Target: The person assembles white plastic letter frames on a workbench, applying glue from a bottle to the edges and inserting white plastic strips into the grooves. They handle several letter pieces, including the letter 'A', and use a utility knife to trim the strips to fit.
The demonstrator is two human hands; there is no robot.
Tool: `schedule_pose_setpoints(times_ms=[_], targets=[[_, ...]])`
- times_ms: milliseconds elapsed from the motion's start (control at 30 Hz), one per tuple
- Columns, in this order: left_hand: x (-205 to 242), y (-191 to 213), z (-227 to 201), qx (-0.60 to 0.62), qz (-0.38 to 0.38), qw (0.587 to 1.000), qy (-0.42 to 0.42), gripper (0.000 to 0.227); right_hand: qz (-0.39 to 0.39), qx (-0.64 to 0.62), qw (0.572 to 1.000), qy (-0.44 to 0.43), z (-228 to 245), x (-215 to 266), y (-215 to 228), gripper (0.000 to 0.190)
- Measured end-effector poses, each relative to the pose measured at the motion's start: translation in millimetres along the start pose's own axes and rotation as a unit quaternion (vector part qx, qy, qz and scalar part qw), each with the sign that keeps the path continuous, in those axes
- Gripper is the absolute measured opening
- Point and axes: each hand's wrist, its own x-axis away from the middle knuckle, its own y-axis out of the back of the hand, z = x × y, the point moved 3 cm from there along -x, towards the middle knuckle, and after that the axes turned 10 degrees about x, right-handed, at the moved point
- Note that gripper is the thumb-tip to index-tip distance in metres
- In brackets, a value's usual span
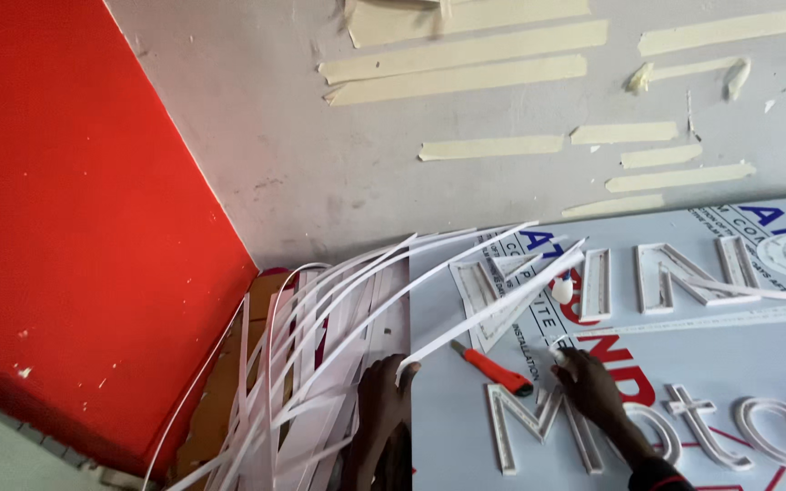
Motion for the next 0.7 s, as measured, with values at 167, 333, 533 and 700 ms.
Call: schedule_pose_setpoints(times_ms=[167,333,533,700], targets=[[47.4,-6.4,-26.4,0.011,-0.064,0.997,0.032,0.036,-0.037,0.135,0.99,0.031,-30.4,31.7,7.9,0.056],[77.1,-40.3,-32.2,0.017,-0.104,0.988,0.109,0.047,-0.129,0.114,0.981,0.088,30.7,28.8,-4.6,0.033],[86.3,-68.2,-5.7,-0.032,-0.153,0.983,0.099,0.049,0.055,0.086,0.98,0.171,132.5,-21.3,-39.7,0.055],[75.2,-68.0,-18.3,-0.078,-0.068,0.989,0.107,0.045,0.138,0.167,0.966,0.14,171.4,-49.0,-82.4,0.073]])
